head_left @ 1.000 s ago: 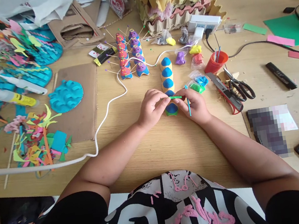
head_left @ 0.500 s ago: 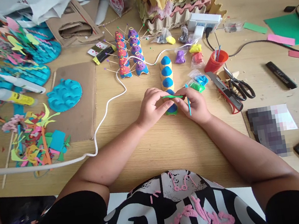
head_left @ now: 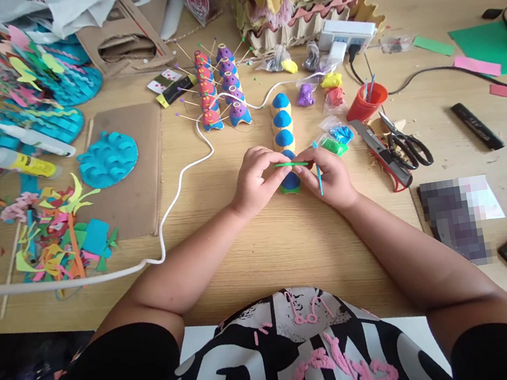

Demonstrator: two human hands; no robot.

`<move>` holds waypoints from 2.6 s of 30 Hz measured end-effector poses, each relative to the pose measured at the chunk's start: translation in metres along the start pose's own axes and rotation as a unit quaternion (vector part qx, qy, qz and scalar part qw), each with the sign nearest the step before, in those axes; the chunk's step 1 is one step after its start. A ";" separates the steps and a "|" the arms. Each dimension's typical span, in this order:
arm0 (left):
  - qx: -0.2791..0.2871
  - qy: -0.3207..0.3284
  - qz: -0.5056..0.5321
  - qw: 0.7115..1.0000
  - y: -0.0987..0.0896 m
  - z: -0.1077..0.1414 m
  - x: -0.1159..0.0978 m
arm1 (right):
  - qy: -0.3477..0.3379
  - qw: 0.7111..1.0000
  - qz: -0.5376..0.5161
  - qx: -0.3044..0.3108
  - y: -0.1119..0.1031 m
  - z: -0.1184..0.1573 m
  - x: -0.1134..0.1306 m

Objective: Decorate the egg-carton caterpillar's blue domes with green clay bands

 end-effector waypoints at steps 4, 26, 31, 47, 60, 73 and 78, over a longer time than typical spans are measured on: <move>0.004 -0.011 0.003 1.000 0.002 0.000 0.000 | -0.011 1.000 0.008 0.006 -0.001 -0.001 0.003; 0.025 -0.070 -0.010 0.997 0.003 0.001 0.007 | 0.024 1.000 0.004 -0.002 -0.001 0.000 -0.001; 0.019 -0.074 -0.019 0.997 0.003 0.003 0.007 | 0.027 1.000 -0.003 -0.005 0.000 0.000 -0.002; 0.014 -0.062 0.003 0.998 0.002 -0.001 0.007 | 0.004 1.000 0.004 0.011 -0.001 -0.002 0.004; 0.020 -0.086 0.026 0.996 0.001 -0.002 0.006 | 0.017 0.999 -0.021 0.025 0.001 -0.001 0.002; -0.004 -0.149 0.080 0.986 0.003 0.007 0.021 | 0.068 0.997 -0.021 -0.024 -0.002 -0.001 -0.009; 0.006 -0.120 0.037 0.992 0.000 0.003 0.013 | 0.066 0.997 -0.038 -0.019 -0.001 -0.002 -0.008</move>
Point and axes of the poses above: each hand's wrist, its own z-axis away from the middle knuckle, its own y-axis out of the palm, x = y × z, the point moved 6 cm from there along -z, towards the middle knuckle, and after that the axes turned 2 degrees about z, right-handed, at the moved point
